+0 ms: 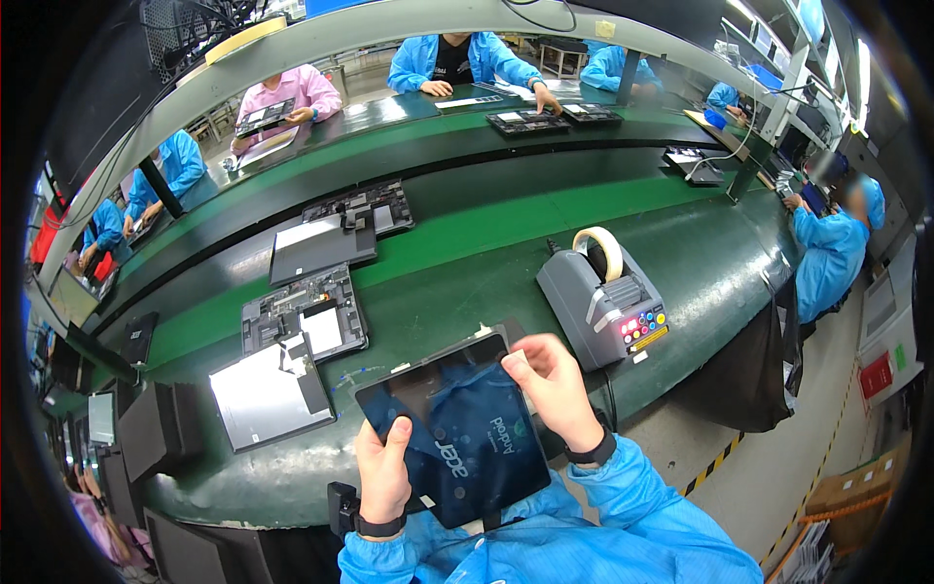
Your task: The person assembles electronic components of tablet devices by placing internal components and a circuit board into a tablet housing, then securing a tablet screen on top.
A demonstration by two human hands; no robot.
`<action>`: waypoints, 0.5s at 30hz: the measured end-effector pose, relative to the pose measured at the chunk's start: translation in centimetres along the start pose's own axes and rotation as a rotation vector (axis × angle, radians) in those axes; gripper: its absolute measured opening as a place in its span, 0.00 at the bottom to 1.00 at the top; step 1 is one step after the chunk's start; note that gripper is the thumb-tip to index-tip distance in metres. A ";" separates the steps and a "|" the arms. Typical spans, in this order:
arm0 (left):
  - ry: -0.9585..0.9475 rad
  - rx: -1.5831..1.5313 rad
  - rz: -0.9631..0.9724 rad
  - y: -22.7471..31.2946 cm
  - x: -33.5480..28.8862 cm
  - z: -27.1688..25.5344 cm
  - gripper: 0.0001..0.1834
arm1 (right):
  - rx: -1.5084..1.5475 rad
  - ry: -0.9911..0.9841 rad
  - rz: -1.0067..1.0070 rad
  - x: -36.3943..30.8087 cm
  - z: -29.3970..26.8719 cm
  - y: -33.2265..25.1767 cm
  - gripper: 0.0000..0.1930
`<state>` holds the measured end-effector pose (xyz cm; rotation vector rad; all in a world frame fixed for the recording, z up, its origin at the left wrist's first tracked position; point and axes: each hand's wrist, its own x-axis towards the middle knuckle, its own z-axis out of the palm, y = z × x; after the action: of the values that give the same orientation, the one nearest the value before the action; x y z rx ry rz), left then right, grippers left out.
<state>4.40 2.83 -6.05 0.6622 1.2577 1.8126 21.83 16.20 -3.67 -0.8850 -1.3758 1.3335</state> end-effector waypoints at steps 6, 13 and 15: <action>0.014 -0.046 0.000 0.3 0.1 0.4 0.18 | 0.501 -0.206 0.495 0.7 -1.0 2.6 0.10; 0.030 -0.054 -0.015 0.2 -0.4 -0.7 0.19 | -0.387 0.078 -0.341 -2.1 0.3 -1.3 0.05; 0.027 -0.049 -0.018 0.2 -0.3 -0.8 0.18 | -0.405 0.027 -0.213 -1.4 1.2 -2.0 0.06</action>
<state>3.87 2.10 -6.17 0.5991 1.2290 1.8373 21.31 14.29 -1.87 -0.9834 -1.7007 0.8925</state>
